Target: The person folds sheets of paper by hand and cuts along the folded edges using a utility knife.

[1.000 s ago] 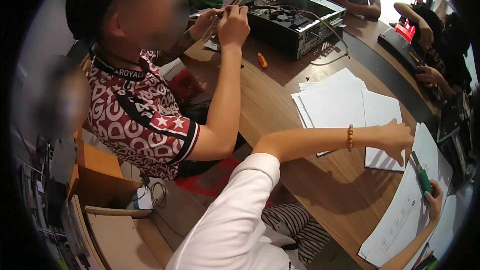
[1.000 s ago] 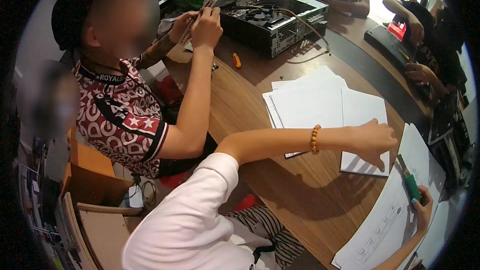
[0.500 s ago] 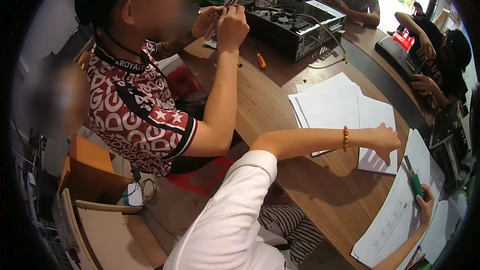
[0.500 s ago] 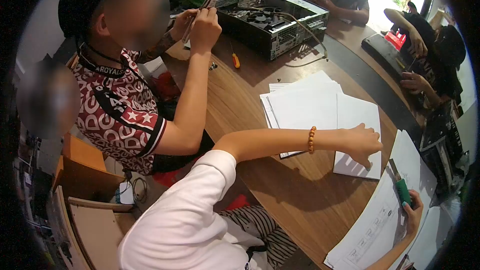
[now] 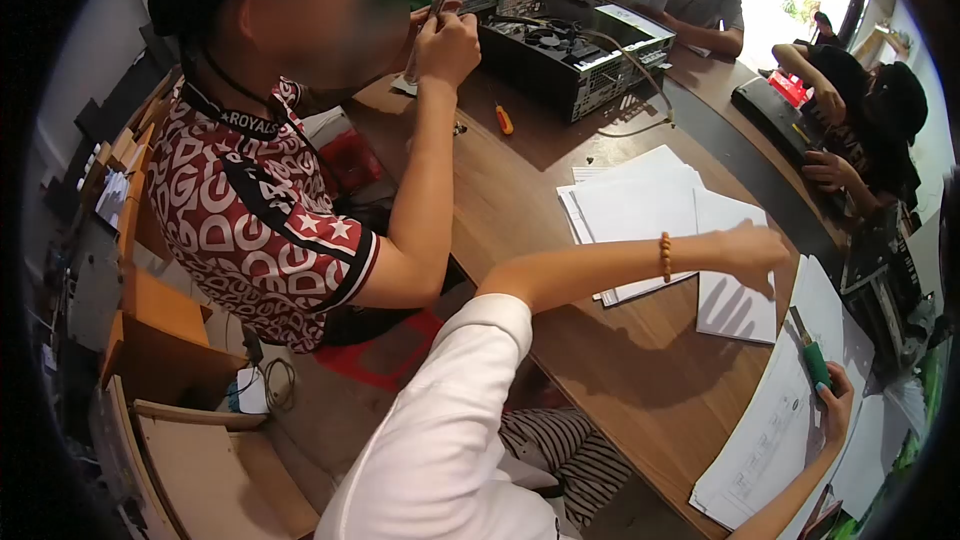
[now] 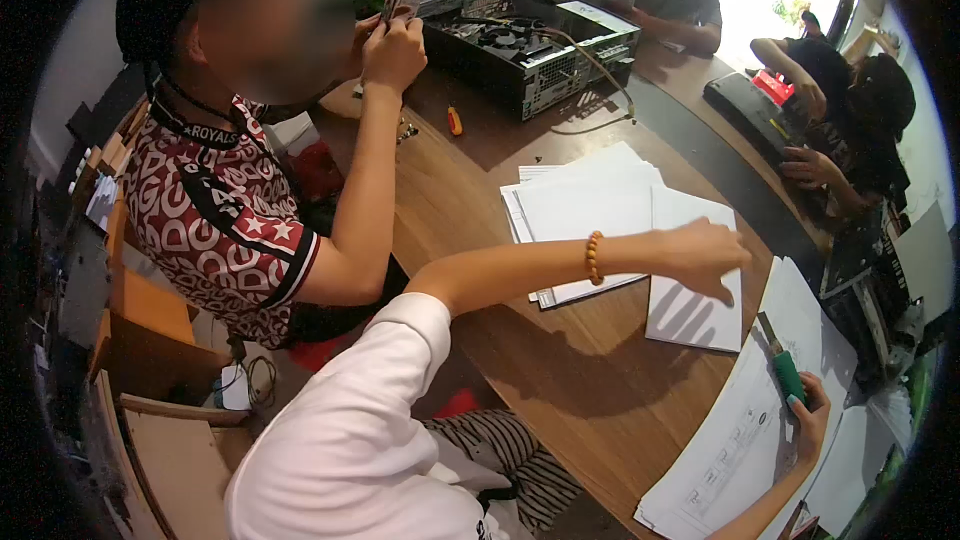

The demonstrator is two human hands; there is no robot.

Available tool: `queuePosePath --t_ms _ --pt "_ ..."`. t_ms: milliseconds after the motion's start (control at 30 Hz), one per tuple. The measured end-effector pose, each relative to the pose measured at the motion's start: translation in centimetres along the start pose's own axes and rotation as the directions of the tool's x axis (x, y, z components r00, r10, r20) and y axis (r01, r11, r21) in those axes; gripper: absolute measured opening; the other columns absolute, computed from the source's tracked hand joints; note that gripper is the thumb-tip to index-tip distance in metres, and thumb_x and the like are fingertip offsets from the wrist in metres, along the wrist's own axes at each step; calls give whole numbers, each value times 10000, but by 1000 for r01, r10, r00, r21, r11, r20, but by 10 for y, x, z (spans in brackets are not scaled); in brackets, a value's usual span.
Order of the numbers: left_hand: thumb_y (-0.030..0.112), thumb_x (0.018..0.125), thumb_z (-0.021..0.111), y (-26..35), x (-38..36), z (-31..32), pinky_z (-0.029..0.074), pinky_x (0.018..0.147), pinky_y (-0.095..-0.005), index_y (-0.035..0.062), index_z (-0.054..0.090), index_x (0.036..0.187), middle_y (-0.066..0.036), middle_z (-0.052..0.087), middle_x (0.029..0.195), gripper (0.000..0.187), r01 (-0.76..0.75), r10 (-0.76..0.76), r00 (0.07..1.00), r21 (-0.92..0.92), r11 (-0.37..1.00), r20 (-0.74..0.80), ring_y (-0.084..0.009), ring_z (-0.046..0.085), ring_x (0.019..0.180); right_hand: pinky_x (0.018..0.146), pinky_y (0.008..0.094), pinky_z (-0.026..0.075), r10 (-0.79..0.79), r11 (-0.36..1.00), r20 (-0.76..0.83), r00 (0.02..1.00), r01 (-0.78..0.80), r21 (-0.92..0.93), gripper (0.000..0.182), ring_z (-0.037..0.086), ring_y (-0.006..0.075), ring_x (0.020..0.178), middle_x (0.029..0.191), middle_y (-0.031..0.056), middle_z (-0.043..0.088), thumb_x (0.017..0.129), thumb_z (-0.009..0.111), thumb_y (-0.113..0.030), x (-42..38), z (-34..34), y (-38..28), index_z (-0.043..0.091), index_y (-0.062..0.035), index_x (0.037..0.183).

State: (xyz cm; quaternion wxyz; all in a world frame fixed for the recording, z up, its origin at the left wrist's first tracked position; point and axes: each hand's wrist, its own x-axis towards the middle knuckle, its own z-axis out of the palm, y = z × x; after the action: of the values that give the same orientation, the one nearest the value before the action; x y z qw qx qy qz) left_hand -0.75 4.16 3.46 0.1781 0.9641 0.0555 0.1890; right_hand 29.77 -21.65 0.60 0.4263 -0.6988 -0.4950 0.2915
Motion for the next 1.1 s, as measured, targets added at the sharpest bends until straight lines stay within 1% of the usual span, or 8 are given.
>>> queuePosePath --t_ms 33,100,300,367,533,700,1000,1100 --pt "369 707 704 -2 -2 -9 462 776 -430 40 627 936 -163 607 901 408 -48 42 993 -52 998 -110 -342 579 909 888 274 361 -5 1000 -9 1000 5 -1 436 516 172 991 1104 58 545 652 717 -170 0 0 -1 603 -4 1040" --pt "342 715 700 -7 -2 -25 465 783 -409 56 637 943 -153 615 905 372 63 -72 963 -45 997 -258 -332 587 894 879 279 364 -6 1000 -11 1000 5 -29 428 515 169 982 1096 60 549 651 715 -167 0 0 0 607 -7 1033" --pt "281 757 681 -16 -39 -115 497 778 -352 61 675 950 -143 663 951 293 263 -211 897 86 961 -389 -274 635 881 876 272 361 -19 1000 -11 1000 18 -19 399 514 163 961 1087 53 554 653 703 -149 1 4 -5 611 -6 1014" --pt "253 784 666 -24 -59 -151 511 746 -327 56 687 942 -122 679 908 253 224 -150 888 124 967 -434 -238 656 822 876 271 360 -30 999 -11 999 30 -33 401 515 163 959 1086 50 554 654 701 -153 2 3 -3 610 -3 1014" --pt "314 745 633 -62 -117 -227 511 668 -320 74 707 865 -116 677 783 278 364 -175 821 262 893 -544 -209 656 709 874 271 359 -45 999 -28 999 44 -29 419 515 161 956 1082 49 554 649 701 -181 -1 7 -8 609 4 1013" --pt "286 722 613 -85 -189 -298 514 694 -340 95 701 894 -119 673 821 272 720 -395 678 452 527 -620 -262 658 744 869 269 365 -21 1000 -35 999 21 -3 416 523 156 943 1057 46 554 645 699 -168 -2 8 -8 605 7 1011" --pt "233 667 649 -131 -297 -340 493 809 -372 179 728 870 -99 679 909 224 947 -638 306 297 126 -707 -288 642 858 868 257 368 -22 1000 -53 998 21 -16 380 528 151 938 1020 37 568 642 696 -140 -2 11 -12 617 1 986" --pt "253 725 636 -134 -305 -330 497 766 -332 117 716 923 -105 687 885 252 971 -676 231 215 108 -700 -241 653 821 868 259 369 -29 999 -27 999 29 13 363 525 149 942 1029 36 564 644 693 -125 0 8 -8 619 -1 978"
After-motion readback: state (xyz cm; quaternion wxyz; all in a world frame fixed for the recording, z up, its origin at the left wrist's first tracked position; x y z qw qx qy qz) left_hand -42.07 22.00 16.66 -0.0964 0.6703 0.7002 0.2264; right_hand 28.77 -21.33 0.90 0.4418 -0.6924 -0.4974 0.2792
